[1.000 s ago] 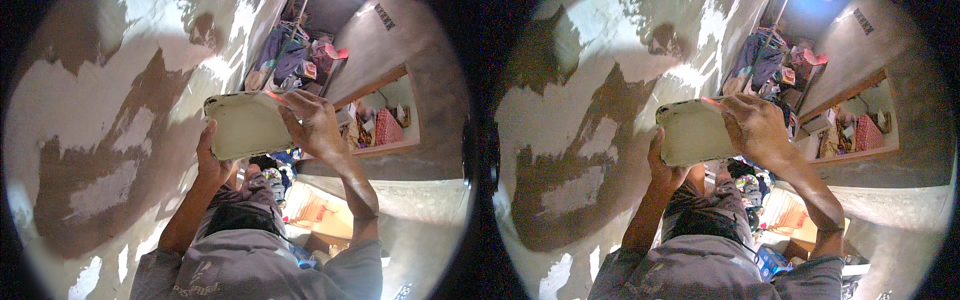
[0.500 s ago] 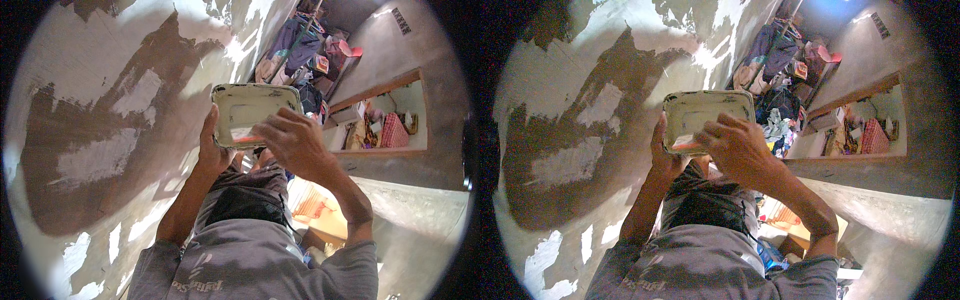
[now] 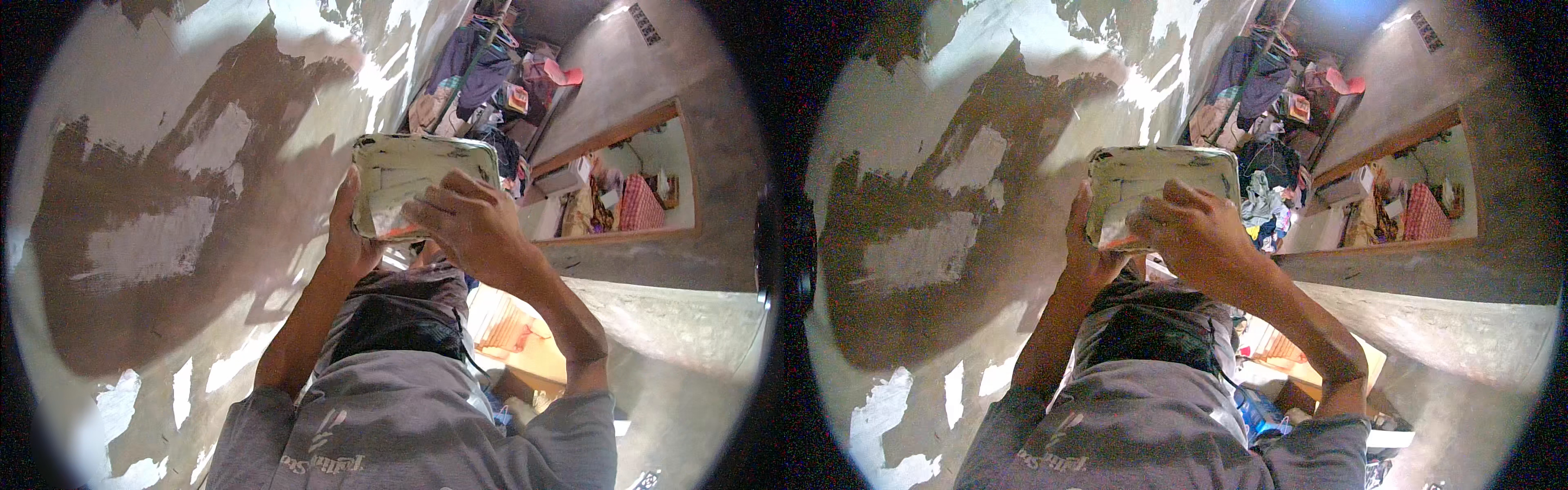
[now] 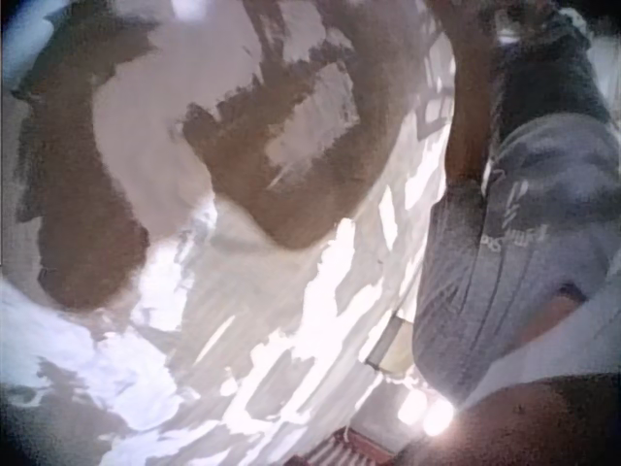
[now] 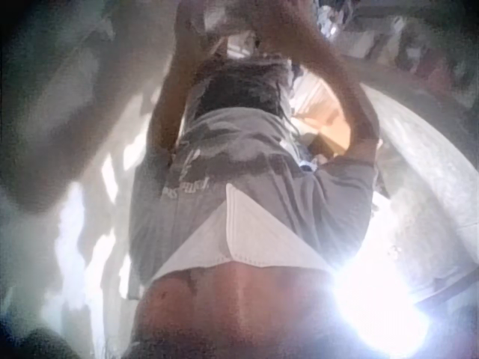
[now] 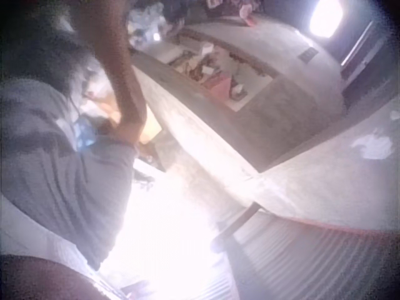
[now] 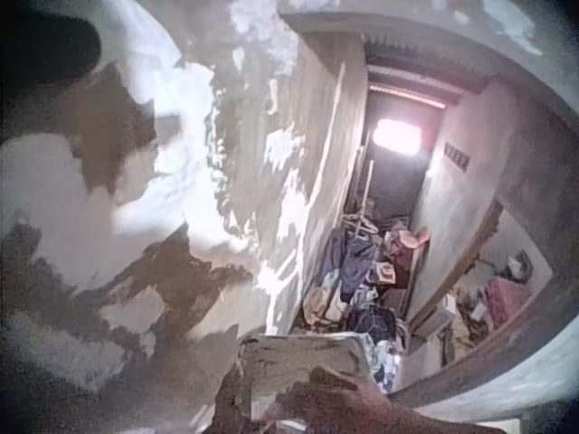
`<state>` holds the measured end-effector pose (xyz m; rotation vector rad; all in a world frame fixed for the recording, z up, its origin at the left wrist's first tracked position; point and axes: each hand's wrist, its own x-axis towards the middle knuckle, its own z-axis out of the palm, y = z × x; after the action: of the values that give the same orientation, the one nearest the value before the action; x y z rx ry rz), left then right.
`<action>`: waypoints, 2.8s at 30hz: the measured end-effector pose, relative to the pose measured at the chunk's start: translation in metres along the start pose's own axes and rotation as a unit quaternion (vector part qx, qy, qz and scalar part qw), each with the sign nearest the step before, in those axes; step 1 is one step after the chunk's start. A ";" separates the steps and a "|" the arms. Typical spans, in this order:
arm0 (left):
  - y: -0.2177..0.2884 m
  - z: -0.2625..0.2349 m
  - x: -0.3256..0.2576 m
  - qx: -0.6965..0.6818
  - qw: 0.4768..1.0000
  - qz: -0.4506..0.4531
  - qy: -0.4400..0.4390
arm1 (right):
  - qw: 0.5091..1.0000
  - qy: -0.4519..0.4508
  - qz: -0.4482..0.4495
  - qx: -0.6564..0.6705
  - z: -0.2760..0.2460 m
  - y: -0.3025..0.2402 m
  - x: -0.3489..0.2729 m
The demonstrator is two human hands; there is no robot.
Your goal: The person applies wall putty to a concrete wall using a putty knife, taking more material from a small plastic container as needed.
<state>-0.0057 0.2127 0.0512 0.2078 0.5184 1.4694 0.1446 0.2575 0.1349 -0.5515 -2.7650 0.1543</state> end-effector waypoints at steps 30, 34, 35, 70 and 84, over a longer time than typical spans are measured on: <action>-0.016 -0.040 0.001 -0.006 0.996 0.058 0.066 | 0.975 0.128 0.176 0.032 0.003 0.026 -0.011; -0.019 -0.032 -0.003 0.008 0.995 0.057 0.087 | 0.976 0.124 0.173 0.034 0.004 0.018 -0.012; -0.018 -0.029 -0.004 0.009 0.995 0.052 0.089 | 0.977 0.124 0.172 0.031 0.005 0.016 -0.013; -0.027 -0.019 -0.013 -0.001 0.990 0.057 0.131 | 0.939 0.206 0.262 0.089 0.014 0.015 -0.027; -0.029 -0.017 -0.015 0.032 0.986 0.093 0.131 | 0.883 0.211 0.398 0.129 0.033 0.008 -0.053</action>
<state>0.0121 0.1921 0.0265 0.1146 0.7768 1.6752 0.1827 0.2427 0.0869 -1.4168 -1.9123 0.5054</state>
